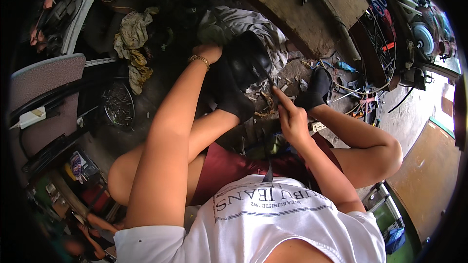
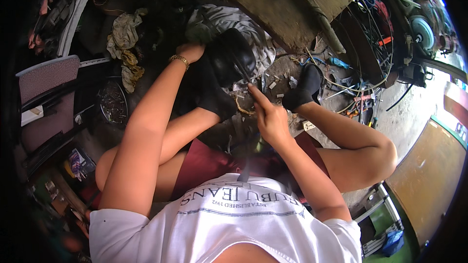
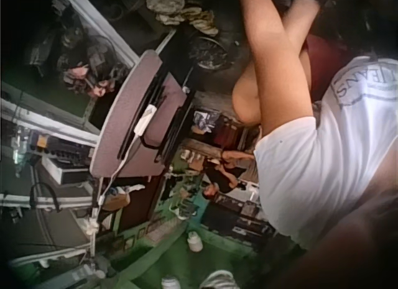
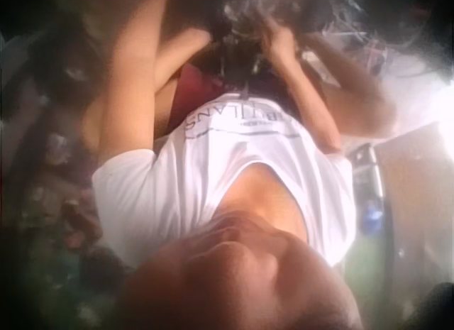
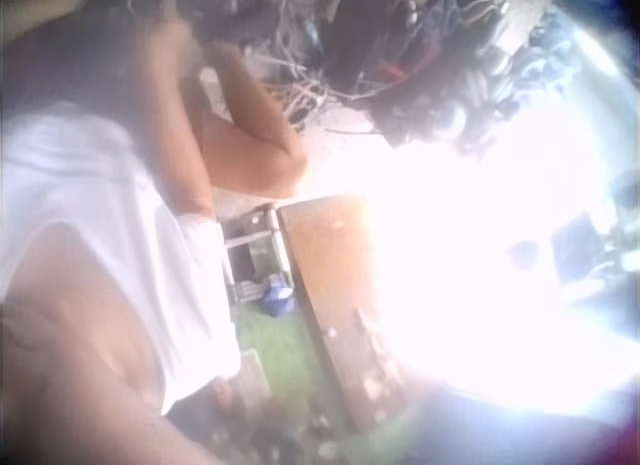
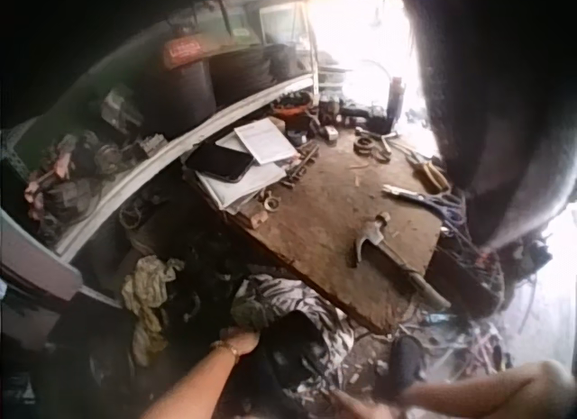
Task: The person uses a screwdriver and a hammer to pry and tap on a refrigerator compressor while sitting on the floor.
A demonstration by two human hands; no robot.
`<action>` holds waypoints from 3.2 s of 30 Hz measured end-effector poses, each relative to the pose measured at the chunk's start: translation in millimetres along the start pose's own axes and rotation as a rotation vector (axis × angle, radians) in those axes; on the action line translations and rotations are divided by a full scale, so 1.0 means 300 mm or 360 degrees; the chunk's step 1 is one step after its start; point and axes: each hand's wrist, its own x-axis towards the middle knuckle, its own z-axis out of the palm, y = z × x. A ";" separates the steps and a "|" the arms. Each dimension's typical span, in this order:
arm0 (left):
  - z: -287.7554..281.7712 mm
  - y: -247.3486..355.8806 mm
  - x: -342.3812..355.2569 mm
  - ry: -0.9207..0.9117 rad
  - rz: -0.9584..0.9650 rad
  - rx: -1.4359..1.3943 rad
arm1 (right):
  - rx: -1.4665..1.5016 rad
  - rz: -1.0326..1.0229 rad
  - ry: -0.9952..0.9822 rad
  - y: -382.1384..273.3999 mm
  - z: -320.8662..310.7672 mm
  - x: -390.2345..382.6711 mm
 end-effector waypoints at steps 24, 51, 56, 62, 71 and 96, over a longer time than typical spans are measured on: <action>-0.022 0.005 -0.001 0.0101 -0.0013 -0.0018 | 0.0001 -0.0198 0.0148 0.004 0.003 0.031; -0.018 0.025 0.018 0.0269 0.0027 0.0028 | -0.0097 -0.0061 0.0103 0.028 0.036 0.157; -0.011 -0.019 0.066 0.0099 0.0076 0.0156 | -0.0079 -0.0124 0.0090 0.034 0.057 0.238; -0.010 0.009 0.032 0.0165 -0.0031 0.0161 | -0.0135 -0.0199 0.0086 0.072 0.002 0.087; -0.022 -0.010 0.038 0.0199 0.0069 0.0150 | -0.0301 -0.0070 -0.0166 -0.021 -0.064 0.039; -0.026 -0.004 0.036 0.0180 -0.0033 -0.0035 | -0.0145 -0.0268 0.0065 0.055 -0.025 0.046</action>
